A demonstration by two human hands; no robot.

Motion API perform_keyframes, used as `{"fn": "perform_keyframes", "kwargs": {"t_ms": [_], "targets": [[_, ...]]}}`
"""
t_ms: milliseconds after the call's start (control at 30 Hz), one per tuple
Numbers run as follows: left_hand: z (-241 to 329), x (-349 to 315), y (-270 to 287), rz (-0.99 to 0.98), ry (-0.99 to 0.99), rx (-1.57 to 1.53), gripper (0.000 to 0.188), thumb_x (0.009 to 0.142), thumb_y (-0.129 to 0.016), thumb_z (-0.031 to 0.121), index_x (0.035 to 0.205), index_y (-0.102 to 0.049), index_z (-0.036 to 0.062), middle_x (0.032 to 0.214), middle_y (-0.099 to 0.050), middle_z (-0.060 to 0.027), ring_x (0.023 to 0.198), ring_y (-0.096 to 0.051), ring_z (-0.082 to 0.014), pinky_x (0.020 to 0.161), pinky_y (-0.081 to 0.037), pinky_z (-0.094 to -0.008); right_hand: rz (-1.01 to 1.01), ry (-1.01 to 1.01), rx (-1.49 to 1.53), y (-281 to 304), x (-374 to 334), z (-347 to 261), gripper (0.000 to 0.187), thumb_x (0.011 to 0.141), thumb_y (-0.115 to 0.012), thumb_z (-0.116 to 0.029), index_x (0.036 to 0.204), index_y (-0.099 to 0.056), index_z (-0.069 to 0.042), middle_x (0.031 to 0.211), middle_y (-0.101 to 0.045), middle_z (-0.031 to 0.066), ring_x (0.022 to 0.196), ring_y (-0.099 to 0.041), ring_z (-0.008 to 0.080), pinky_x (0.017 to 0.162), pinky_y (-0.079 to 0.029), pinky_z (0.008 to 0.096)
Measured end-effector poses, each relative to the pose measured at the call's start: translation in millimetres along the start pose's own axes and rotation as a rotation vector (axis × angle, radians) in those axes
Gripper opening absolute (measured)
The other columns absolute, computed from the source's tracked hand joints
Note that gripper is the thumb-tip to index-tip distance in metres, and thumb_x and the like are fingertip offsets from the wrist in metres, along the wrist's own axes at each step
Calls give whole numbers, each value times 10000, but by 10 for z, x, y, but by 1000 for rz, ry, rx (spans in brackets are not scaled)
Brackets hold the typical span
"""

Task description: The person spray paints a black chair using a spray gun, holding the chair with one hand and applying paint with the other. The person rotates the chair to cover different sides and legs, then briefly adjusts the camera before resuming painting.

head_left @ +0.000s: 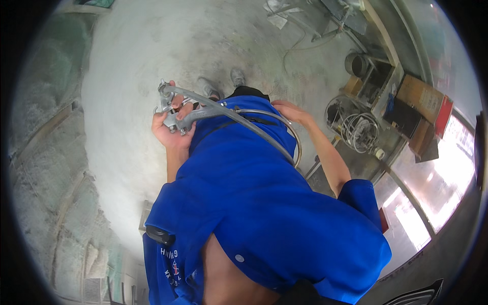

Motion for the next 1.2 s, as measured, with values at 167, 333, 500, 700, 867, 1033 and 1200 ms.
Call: {"fn": "perform_keyframes", "kwargs": {"t_ms": [167, 333, 500, 700, 867, 1033, 1200], "targets": [[-27, 8, -16, -5, 46, 17, 720, 840, -553, 213, 1527, -424, 40, 947, -530, -36, 723, -516, -168, 1070, -392, -597, 42, 62, -54, -148, -74, -54, 547, 1025, -489, -389, 1363, -578, 31, 1247, -682, 186, 1115, -645, 321, 945, -509, 381], [-27, 11, -42, 7, 56, 58, 736, 830, -576, 215, 1528, -425, 39, 946, -538, -44, 738, -530, -176, 1002, -444, -574, 19, -117, 325, -76, -466, 165, 586, 1060, -476, -485, 1347, -584, 14, 1057, -720, 115, 892, -699, 202, 768, -570, 334], [-32, 16, -53, -14, 87, 48, 771, 810, -598, 208, 1539, -410, 43, 944, -545, -48, 736, -538, -184, 969, -470, -551, -13, -336, 934, -94, -640, 405, 562, 1058, -481, -515, 1285, -622, -20, 1040, -720, 91, 831, -703, 188, 721, -595, 332], [-34, 15, -54, 9, 86, 56, 761, 824, -597, 208, 1542, -406, 43, 950, -549, -47, 739, -540, -184, 963, -466, -554, 47, -366, 1018, -170, -495, 398, 518, 1029, -520, -471, 1287, -628, -36, 1069, -720, 85, 862, -700, 173, 757, -585, 313], [-55, 25, -70, -16, 86, 64, 757, 826, -596, 212, 1541, -410, 45, 951, -550, -47, 740, -541, -184, 960, -463, -548, 58, -386, 1014, -167, -410, 358, 434, 1004, -527, -435, 1212, -660, -78, 980, -706, 44, 788, -670, 137, 705, -562, 288], [-59, 22, -56, -12, 79, 58, 757, 827, -591, 217, 1542, -411, 47, 947, -550, -47, 742, -541, -185, 968, -456, -537, 6, -393, 951, -120, -231, 346, 333, 974, -520, -379, 998, -665, -80, 852, -659, 26, 668, -595, 123, 605, -522, 296], [-61, 13, -39, -7, 59, 30, 757, 825, -584, 220, 1543, -414, 50, 947, -550, -45, 744, -534, -185, 966, -449, -526, -10, -433, 1008, -100, -162, 336, 307, 959, -518, -353, 864, -649, -92, 738, -613, 11, 598, -542, 121, 569, -494, 287]]}}
Point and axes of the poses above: each hand's wrist, its own x-axis towards the middle knuckle, its own y-axis out of the back of the hand, z = x × y, the point moved 6 cm from there along x, towards the middle knuckle
